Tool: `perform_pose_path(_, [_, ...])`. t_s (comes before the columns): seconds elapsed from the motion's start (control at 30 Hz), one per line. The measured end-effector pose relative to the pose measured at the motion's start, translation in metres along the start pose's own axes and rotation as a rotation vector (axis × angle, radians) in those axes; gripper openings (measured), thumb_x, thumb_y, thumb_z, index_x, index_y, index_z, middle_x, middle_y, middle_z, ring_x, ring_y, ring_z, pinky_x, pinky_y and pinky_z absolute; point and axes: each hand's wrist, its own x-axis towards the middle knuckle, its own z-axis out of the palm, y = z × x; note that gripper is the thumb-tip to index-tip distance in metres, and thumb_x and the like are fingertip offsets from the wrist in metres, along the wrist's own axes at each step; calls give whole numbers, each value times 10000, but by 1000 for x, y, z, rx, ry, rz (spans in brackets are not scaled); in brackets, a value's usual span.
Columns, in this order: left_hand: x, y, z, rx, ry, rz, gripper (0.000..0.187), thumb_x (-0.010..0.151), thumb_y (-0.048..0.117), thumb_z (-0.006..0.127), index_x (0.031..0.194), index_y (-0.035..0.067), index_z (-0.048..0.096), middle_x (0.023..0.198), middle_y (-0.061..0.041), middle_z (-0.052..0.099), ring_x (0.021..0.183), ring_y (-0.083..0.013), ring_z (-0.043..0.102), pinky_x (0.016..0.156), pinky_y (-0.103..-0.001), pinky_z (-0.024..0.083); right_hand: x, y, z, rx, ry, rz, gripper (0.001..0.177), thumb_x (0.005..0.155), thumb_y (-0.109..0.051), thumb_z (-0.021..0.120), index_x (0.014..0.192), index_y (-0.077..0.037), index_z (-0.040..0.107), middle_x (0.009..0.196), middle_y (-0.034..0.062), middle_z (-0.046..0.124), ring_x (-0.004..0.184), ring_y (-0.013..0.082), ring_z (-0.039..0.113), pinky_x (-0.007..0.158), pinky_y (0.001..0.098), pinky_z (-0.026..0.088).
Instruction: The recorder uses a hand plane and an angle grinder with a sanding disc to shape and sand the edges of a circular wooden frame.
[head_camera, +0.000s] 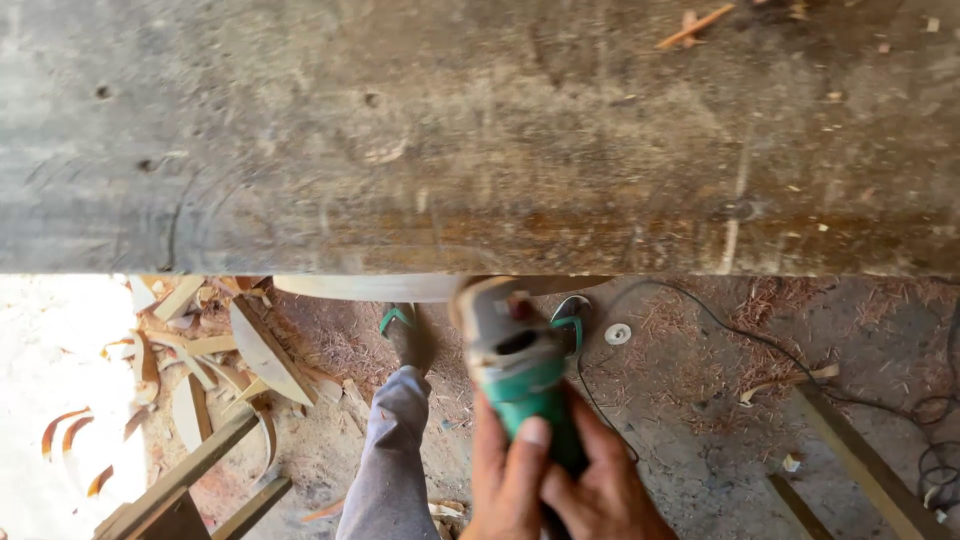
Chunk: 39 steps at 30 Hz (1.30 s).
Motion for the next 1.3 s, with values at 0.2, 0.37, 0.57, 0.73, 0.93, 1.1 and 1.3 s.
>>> perform_pose_path(0.2, [6,0,-3,-23,173,22,740,970,258,566,1597,-12,281,1490,-204,525,1364,-299,514,1145,-400,370,15,-17,-1,-491,3,-202,672,924,-273,647,1514,-11,459,1358,179,602,1297,294,565,1110,385,452])
perform_pose_path(0.37, [16,-3,21,37,83,54,750,970,255,573,1596,5,244,1495,-176,505,1375,-254,488,1158,-369,349,7,-9,-27,-210,11,-86,720,929,-333,642,1527,-11,401,1405,181,608,1310,297,585,1091,400,454])
perform_pose_path(0.57, [21,5,38,186,25,54,639,985,264,585,1520,2,353,1337,-174,605,1206,-229,572,1063,-374,464,2,34,-72,-281,77,-180,816,902,-441,654,1535,10,404,1421,187,601,1300,290,578,1078,403,433])
perform_pose_path(0.73, [26,1,44,320,-32,-34,557,979,318,592,1411,13,417,1207,-180,674,1090,-260,665,969,-380,520,1,38,-85,-276,148,-178,900,875,-534,658,1540,11,392,1417,184,598,1293,278,574,1076,395,416])
perform_pose_path(0.93, [25,-2,41,385,-82,-67,532,980,336,593,1383,25,439,1175,-188,690,1079,-277,686,945,-399,525,-9,51,-76,-324,278,-269,798,943,-466,581,1552,19,404,1410,177,607,1278,256,584,1071,378,427])
perform_pose_path(1.1, [2,-9,10,32,12,-46,716,956,251,595,1575,33,309,1504,-193,503,1371,-278,480,1155,-382,358,-5,47,-29,-73,139,-162,728,917,-241,648,1537,-6,350,1433,189,574,1290,284,584,1068,398,445])
perform_pose_path(1.3, [3,2,-29,13,97,32,750,968,242,538,1609,-2,236,1551,-213,476,1428,-303,470,1186,-396,333,22,-4,16,-455,-18,-307,647,955,-222,666,1513,23,450,1469,189,594,1360,311,543,1139,394,441])
